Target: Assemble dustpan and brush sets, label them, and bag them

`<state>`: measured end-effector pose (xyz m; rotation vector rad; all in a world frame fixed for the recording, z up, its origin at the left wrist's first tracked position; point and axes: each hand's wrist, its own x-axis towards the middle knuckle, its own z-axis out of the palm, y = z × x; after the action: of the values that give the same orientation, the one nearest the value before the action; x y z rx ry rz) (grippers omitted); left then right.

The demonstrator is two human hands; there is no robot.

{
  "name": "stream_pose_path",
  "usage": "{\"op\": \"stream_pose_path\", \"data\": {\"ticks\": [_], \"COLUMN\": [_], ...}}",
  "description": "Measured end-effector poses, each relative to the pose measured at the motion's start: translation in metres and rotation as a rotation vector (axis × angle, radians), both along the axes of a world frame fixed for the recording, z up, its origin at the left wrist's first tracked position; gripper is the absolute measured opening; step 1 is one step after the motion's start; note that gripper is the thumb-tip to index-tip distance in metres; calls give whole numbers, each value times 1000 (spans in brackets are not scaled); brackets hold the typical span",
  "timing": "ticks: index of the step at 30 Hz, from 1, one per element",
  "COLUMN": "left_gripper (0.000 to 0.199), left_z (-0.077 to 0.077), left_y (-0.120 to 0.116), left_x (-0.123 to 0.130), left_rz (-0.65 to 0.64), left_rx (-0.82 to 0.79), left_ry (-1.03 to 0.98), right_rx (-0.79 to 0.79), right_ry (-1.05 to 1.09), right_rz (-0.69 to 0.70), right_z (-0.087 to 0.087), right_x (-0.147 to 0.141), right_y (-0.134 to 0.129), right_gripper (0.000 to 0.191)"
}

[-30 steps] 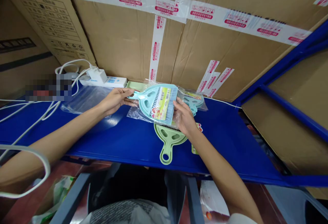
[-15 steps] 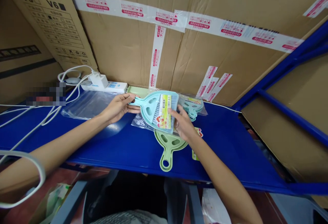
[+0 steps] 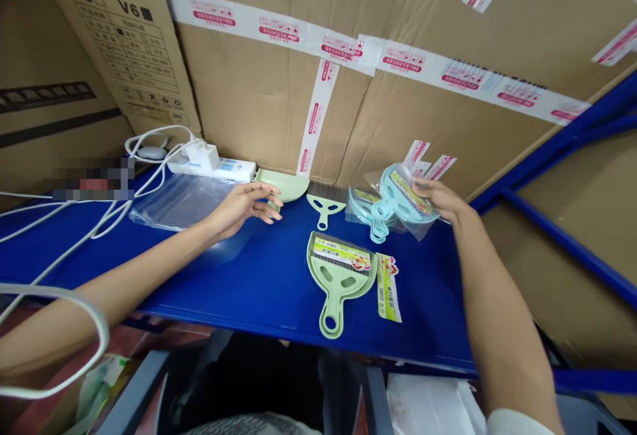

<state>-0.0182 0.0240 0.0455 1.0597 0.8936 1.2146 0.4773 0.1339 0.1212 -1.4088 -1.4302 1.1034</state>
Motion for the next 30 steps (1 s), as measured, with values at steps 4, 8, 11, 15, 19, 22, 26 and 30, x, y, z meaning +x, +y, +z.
{"op": "stream_pose_path", "data": {"ticks": [4, 8, 11, 15, 19, 22, 26, 30], "left_gripper": [9, 9, 9, 9, 10, 9, 7, 3], "left_z": [0, -2, -4, -4, -4, -5, -6, -6], "left_y": [-3, -3, -2, 0, 3, 7, 11, 10], "left_x": [6, 6, 5, 3, 1, -2, -5, -4], "left_rz": [-24, -43, -42, -27, -7, 46, 104, 109], "left_rx": [-22, -14, 8, 44, 87, 142, 208, 257], "left_ry": [38, 72, 87, 92, 108, 129, 161, 198], "right_rx": [-8, 137, 234, 379, 542, 595, 634, 591], "right_ry": [-464, -705, -777, -859, -960, -1006, -1006, -1045], "right_rz": [105, 190, 153, 63, -29, 12, 125, 162], "right_z": [-13, -24, -38, -48, -36, -32, -48, -75], "right_x": [-10, -34, -52, -69, -78, -88, -102, -105], "right_y": [29, 52, 61, 53, 14, -31, -76, -83], "right_gripper": [39, 37, 28, 28, 37, 42, 56, 71]}}
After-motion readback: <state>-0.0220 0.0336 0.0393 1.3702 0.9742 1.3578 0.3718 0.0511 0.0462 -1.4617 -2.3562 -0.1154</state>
